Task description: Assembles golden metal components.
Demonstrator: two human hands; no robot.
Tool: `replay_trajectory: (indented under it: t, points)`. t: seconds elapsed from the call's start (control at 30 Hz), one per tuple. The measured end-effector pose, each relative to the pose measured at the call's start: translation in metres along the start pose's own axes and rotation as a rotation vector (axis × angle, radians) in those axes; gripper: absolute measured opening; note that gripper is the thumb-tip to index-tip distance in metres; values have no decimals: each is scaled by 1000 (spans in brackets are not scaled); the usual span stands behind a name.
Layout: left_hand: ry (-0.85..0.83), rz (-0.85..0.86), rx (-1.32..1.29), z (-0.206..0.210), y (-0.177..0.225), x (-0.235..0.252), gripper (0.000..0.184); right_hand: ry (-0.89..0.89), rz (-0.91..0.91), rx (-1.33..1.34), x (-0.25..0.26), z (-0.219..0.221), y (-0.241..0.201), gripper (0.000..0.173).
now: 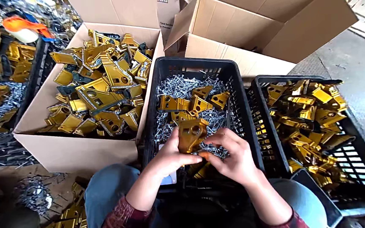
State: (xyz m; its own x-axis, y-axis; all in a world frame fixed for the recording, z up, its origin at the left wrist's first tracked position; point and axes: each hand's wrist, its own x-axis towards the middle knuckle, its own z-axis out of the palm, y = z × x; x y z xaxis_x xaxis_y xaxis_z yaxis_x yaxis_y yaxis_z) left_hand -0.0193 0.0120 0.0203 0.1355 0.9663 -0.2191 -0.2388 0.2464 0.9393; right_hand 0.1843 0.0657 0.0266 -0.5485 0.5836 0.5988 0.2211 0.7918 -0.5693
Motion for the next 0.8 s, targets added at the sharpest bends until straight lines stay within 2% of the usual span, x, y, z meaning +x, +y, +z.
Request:
replay_trajectory:
  t: [0.07, 0.23, 0.3, 0.33, 0.4, 0.43, 0.5, 0.6, 0.8]
  points:
    - [-68, 4, 20, 7, -7, 2, 94, 67, -139, -175, -1, 5, -3, 16]
    - [-174, -72, -72, 12, -16, 5, 79, 231, -365, -262, -14, 26, 28, 20]
    - [-184, -126, -138, 12, -17, 4, 72, 243, -286, -243, -12, 29, 33, 27]
    - [-182, -145, -163, 12, -17, 3, 72, 214, -187, -172, -10, 29, 32, 37]
    - [-165, -157, -217, 12, -19, 3, 75, 100, 43, 78, -7, 29, 30, 62]
    - [-159, -159, -241, 11, -21, 5, 76, 38, 145, 206, -6, 28, 32, 67]
    - [-160, -165, -274, 9, -26, 10, 75, -35, 204, 311, -2, 25, 36, 66]
    - [-170, -171, -318, 8, -28, 16, 77, -35, 128, 253, 3, 25, 40, 55]
    - [-141, -178, -352, 8, -36, 17, 83, -59, 14, 104, 7, 25, 42, 45]
